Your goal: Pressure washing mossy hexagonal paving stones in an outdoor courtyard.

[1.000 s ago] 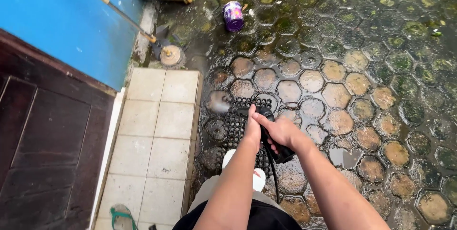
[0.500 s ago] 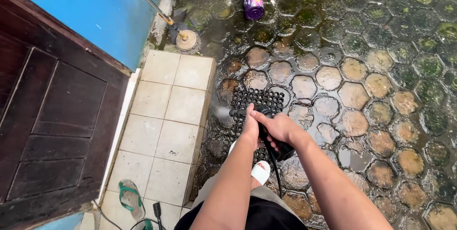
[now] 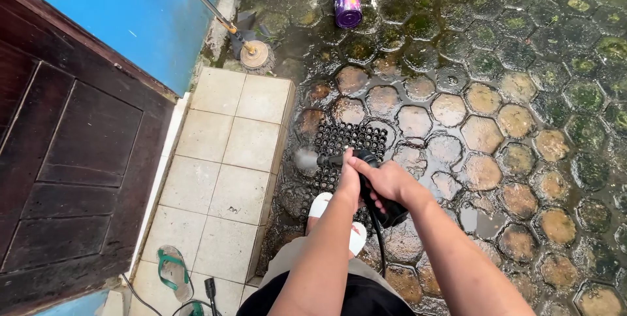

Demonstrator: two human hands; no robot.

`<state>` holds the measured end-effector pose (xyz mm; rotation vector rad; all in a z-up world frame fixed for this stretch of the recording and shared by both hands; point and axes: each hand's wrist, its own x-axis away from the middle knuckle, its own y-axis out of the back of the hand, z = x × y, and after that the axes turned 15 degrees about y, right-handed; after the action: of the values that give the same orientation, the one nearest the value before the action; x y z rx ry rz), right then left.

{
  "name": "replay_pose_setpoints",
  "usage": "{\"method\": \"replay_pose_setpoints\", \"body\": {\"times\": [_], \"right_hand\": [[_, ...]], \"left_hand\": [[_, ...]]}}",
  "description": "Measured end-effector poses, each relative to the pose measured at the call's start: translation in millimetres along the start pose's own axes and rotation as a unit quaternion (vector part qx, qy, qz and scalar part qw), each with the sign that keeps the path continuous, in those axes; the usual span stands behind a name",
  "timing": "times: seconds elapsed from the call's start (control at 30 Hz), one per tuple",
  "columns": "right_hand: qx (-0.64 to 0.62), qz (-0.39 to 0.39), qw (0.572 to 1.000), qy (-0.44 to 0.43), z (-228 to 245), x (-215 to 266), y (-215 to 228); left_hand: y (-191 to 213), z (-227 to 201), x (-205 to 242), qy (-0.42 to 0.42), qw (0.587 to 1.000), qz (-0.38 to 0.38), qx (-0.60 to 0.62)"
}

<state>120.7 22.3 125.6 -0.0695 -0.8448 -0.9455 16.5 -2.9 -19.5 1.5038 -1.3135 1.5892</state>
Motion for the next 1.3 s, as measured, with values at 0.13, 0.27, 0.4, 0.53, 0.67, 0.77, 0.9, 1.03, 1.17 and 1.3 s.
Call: {"method": "replay_pose_setpoints", "body": {"times": [0.13, 0.27, 0.4, 0.53, 0.67, 0.77, 0.9, 1.03, 1.17, 1.3], "right_hand": [[0.003, -0.010, 1.000, 0.004, 2.9, 3.5, -5.1], [-0.012, -0.036, 0.999, -0.011, 0.3, 5.6, -1.7], [-0.013, -0.090, 0.996, -0.012, -4.1, 17.8, 10.3], [-0.059, -0.152, 0.987, -0.007, -13.6, 27.5, 25.4], [-0.087, -0.202, 0.975, 0.022, -10.2, 38.0, 40.0], [-0.117, -0.231, 0.964, 0.053, -15.4, 37.1, 48.0], [-0.144, -0.267, 0.951, 0.064, -11.5, 40.7, 54.7], [-0.139, -0.286, 0.947, 0.050, -0.2, 42.8, 60.9], [-0.154, -0.278, 0.946, 0.058, 9.8, 38.3, 61.9], [-0.139, -0.269, 0.951, 0.055, 28.1, 27.4, 54.0]], "left_hand": [[-1.0, -2.1, 4.9, 0.008, 1.000, -0.014, 0.018], [-8.7, -4.9, 4.9, 0.017, 1.000, 0.000, -0.012], [-31.6, -7.3, 7.6, -0.036, 0.998, 0.058, 0.000], [-58.3, -15.6, 6.8, -0.020, 0.997, 0.032, -0.073], [-81.9, -30.2, 5.2, -0.080, 0.988, 0.100, -0.085], [-98.2, -43.8, 11.7, -0.071, 0.985, 0.100, -0.119], [-106.8, -56.3, 0.4, -0.074, 0.976, 0.144, -0.147], [-118.3, -67.8, 23.5, -0.079, 0.973, 0.111, -0.186], [-115.0, -79.5, 41.4, -0.100, 0.970, 0.119, -0.185], [-99.2, -99.1, 34.1, -0.117, 0.974, 0.100, -0.169]]}}
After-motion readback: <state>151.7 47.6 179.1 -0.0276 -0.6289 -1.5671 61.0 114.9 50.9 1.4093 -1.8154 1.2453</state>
